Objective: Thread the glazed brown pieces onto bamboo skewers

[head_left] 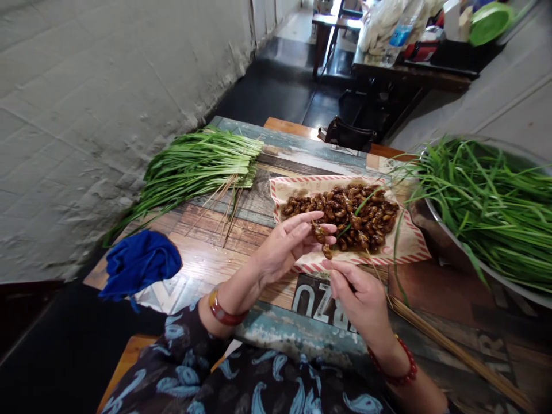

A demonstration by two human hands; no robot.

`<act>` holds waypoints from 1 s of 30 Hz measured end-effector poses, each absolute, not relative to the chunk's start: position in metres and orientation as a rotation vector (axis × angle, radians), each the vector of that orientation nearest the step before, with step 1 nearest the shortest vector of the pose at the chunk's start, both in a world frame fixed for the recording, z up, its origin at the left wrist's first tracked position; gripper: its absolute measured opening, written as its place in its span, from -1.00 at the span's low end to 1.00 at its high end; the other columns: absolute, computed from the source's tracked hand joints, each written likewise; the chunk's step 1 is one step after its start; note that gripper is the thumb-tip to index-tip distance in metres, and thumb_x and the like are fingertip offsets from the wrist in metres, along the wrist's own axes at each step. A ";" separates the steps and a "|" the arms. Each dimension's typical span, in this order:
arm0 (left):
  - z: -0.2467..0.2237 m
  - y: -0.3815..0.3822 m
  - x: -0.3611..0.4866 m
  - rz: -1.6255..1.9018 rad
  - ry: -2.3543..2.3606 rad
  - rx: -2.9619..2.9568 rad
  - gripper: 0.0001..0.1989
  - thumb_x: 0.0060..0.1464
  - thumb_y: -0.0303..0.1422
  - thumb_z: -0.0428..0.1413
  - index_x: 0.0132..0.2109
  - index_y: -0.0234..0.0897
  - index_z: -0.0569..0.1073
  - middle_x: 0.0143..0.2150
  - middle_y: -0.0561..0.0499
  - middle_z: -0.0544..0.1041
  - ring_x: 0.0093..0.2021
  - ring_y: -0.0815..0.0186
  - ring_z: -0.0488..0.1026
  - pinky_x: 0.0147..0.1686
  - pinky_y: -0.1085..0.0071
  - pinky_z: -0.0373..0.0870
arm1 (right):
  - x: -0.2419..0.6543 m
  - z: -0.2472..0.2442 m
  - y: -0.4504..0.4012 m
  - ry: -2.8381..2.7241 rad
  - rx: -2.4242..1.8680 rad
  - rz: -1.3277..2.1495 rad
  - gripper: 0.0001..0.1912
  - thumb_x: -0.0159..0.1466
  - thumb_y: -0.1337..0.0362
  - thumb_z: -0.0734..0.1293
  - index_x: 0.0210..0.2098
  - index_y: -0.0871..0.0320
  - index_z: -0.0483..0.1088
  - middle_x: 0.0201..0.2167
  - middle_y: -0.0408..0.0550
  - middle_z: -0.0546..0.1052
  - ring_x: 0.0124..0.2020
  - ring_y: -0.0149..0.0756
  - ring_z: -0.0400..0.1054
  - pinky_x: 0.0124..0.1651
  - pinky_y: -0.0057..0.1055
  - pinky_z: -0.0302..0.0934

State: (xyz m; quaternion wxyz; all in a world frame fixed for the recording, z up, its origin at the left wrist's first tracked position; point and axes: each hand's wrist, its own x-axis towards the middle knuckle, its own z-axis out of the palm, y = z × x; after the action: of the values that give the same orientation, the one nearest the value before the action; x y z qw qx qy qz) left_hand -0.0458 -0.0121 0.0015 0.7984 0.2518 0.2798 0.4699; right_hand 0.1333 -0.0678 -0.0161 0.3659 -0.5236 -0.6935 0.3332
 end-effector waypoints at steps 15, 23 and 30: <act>-0.007 -0.006 -0.045 1.165 0.686 0.537 -0.71 0.05 -0.28 0.24 -0.12 -0.36 0.49 -0.31 -0.04 0.55 -0.31 0.34 0.52 -0.15 0.36 0.43 | 0.130 -0.023 -0.068 -1.828 -1.333 0.876 -0.78 0.34 0.27 0.22 -0.21 0.15 0.50 -0.61 -0.20 0.46 -0.57 -0.40 0.36 -0.41 -0.46 0.27; -0.008 -0.008 -0.041 1.152 0.707 0.549 -0.73 0.02 -0.29 0.26 -0.15 -0.35 0.53 -0.32 -0.03 0.54 -0.31 0.35 0.51 -0.12 0.34 0.43 | 0.128 -0.024 -0.066 -1.833 -1.316 0.809 -0.79 0.34 0.31 0.21 -0.24 0.15 0.49 -0.65 -0.23 0.43 -0.61 -0.41 0.34 -0.42 -0.46 0.25; -0.010 -0.016 -0.029 1.066 0.709 0.519 -0.73 0.01 -0.30 0.27 -0.15 -0.34 0.53 -0.31 -0.04 0.55 -0.30 0.35 0.52 -0.22 0.40 0.43 | 0.127 -0.024 -0.066 -1.800 -1.343 0.825 -0.81 0.34 0.32 0.22 -0.29 0.16 0.47 -0.64 -0.23 0.44 -0.61 -0.43 0.33 -0.45 -0.49 0.21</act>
State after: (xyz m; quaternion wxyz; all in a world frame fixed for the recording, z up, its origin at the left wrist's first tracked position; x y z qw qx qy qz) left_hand -0.0293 -0.0159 -0.0103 0.7708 0.2393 0.3268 0.4917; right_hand 0.1270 -0.0656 -0.0237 0.3658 -0.5222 -0.7003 0.3211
